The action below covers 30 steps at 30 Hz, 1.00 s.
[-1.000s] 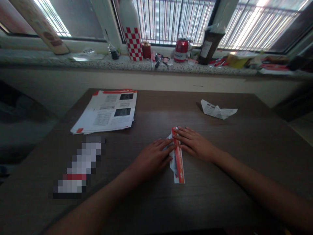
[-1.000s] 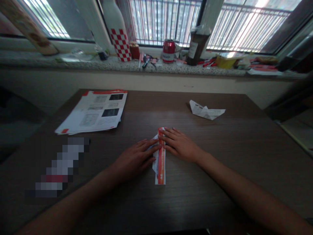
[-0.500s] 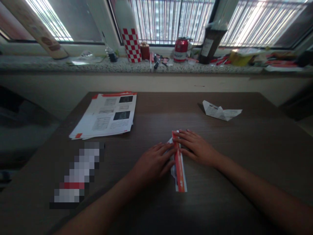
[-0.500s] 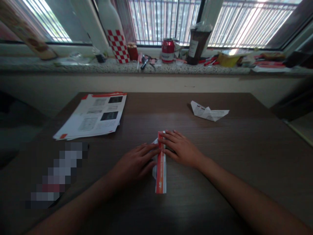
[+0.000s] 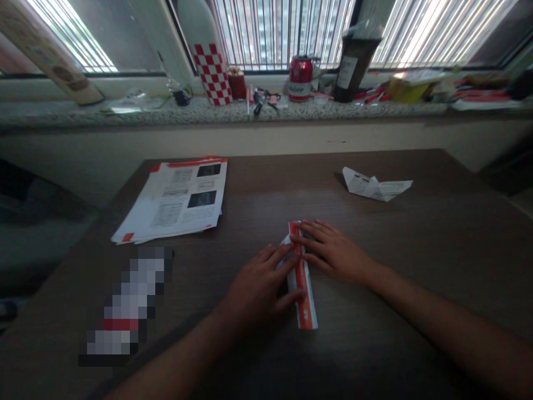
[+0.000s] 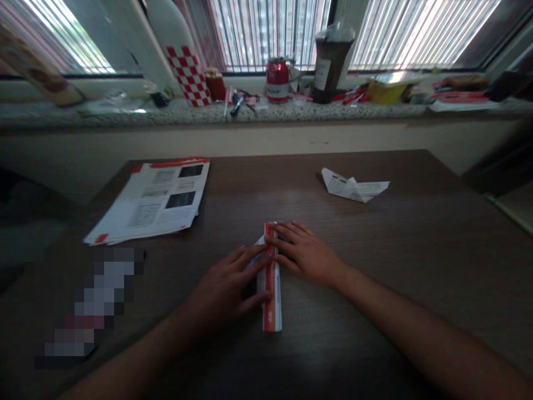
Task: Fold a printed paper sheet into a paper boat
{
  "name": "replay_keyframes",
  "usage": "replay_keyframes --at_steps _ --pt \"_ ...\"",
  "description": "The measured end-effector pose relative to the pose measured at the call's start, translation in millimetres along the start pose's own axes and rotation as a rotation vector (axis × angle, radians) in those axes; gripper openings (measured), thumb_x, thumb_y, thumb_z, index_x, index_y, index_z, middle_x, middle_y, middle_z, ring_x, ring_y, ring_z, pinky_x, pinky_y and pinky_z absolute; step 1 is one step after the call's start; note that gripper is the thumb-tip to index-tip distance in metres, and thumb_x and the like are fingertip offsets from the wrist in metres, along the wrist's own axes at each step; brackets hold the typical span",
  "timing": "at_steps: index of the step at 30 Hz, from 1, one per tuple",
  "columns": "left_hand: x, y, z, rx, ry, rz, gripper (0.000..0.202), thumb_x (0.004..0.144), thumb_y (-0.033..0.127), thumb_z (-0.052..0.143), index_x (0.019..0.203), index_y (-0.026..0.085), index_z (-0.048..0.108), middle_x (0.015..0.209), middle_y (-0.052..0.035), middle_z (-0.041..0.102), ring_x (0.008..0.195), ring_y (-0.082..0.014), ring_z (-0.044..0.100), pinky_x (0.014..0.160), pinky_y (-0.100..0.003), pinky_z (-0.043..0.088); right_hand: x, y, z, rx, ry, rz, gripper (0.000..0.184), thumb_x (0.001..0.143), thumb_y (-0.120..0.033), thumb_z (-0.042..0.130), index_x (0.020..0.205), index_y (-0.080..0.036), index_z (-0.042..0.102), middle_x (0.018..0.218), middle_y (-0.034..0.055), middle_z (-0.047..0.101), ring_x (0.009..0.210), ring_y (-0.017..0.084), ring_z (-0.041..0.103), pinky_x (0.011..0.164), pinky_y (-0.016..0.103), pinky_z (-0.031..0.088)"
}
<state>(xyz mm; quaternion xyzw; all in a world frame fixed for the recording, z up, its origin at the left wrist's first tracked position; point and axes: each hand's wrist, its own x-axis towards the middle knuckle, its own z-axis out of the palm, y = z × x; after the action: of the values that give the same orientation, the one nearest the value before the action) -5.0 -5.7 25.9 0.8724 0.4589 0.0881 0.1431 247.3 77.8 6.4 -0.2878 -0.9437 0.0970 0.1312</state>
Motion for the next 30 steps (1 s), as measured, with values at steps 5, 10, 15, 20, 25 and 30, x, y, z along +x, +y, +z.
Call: replay_keyframes --at_steps 5,10,15,20,25,30 --pt "-1.7 -2.7 3.7 -0.008 0.007 0.007 0.070 0.100 0.061 0.060 0.160 0.031 0.041 0.169 -0.0070 0.039 0.149 -0.0361 0.045 0.121 -0.056 0.040 0.0 1.8 -1.1 0.037 0.010 0.018 0.049 0.109 -0.043 0.049 0.157 -0.033 0.047 0.166 0.0060 0.045 0.153 0.028 0.041 0.124 0.058 0.036" --pt "-1.1 -1.6 -0.4 -0.007 -0.004 0.039 0.066 0.103 0.058 0.056 0.160 0.028 0.041 0.168 -0.0085 0.039 0.151 -0.0313 0.043 0.124 -0.052 0.037 0.1 3.6 -1.5 0.083 0.005 0.020 0.056 0.108 -0.043 0.049 0.162 -0.030 0.038 0.166 0.0067 0.045 0.154 0.027 0.040 0.126 0.058 0.034" --pt "1.0 1.9 -3.4 0.006 0.005 0.060 0.064 0.105 0.056 0.053 0.159 0.022 0.043 0.165 -0.0094 0.045 0.151 -0.0301 0.043 0.125 -0.051 0.037 -0.5 2.9 -0.8 0.066 0.000 0.037 0.055 0.108 -0.043 0.049 0.162 -0.032 0.040 0.165 0.0072 0.045 0.152 0.029 0.042 0.124 0.059 0.036" --pt "2.1 2.8 -4.6 0.028 -0.013 0.065 0.063 0.106 0.055 0.052 0.159 0.020 0.044 0.163 -0.0100 0.048 0.151 -0.0311 0.043 0.126 -0.051 0.035 0.3 1.9 -1.9 0.055 -0.007 0.034 0.057 0.109 -0.044 0.048 0.163 -0.030 0.038 0.166 0.0076 0.044 0.153 0.028 0.041 0.126 0.057 0.034" --pt "0.6 -0.2 -2.7 0.045 -0.032 0.071 0.064 0.107 0.057 0.049 0.162 0.026 0.039 0.166 -0.0077 0.043 0.152 -0.0317 0.042 0.124 -0.052 0.037 0.8 2.1 -2.3 0.071 -0.002 0.028 0.060 0.108 -0.043 0.050 0.165 -0.033 0.033 0.166 0.0062 0.044 0.153 0.028 0.041 0.125 0.058 0.034" --pt "-0.7 0.3 -1.9 0.045 -0.036 0.063 0.063 0.107 0.057 0.048 0.160 0.023 0.041 0.167 -0.0091 0.042 0.153 -0.0315 0.040 0.124 -0.051 0.036 0.3 2.6 -1.5 0.063 0.004 0.027 0.060 0.108 -0.042 0.050 0.165 -0.034 0.032 0.167 0.0056 0.042 0.153 0.029 0.040 0.125 0.059 0.035"
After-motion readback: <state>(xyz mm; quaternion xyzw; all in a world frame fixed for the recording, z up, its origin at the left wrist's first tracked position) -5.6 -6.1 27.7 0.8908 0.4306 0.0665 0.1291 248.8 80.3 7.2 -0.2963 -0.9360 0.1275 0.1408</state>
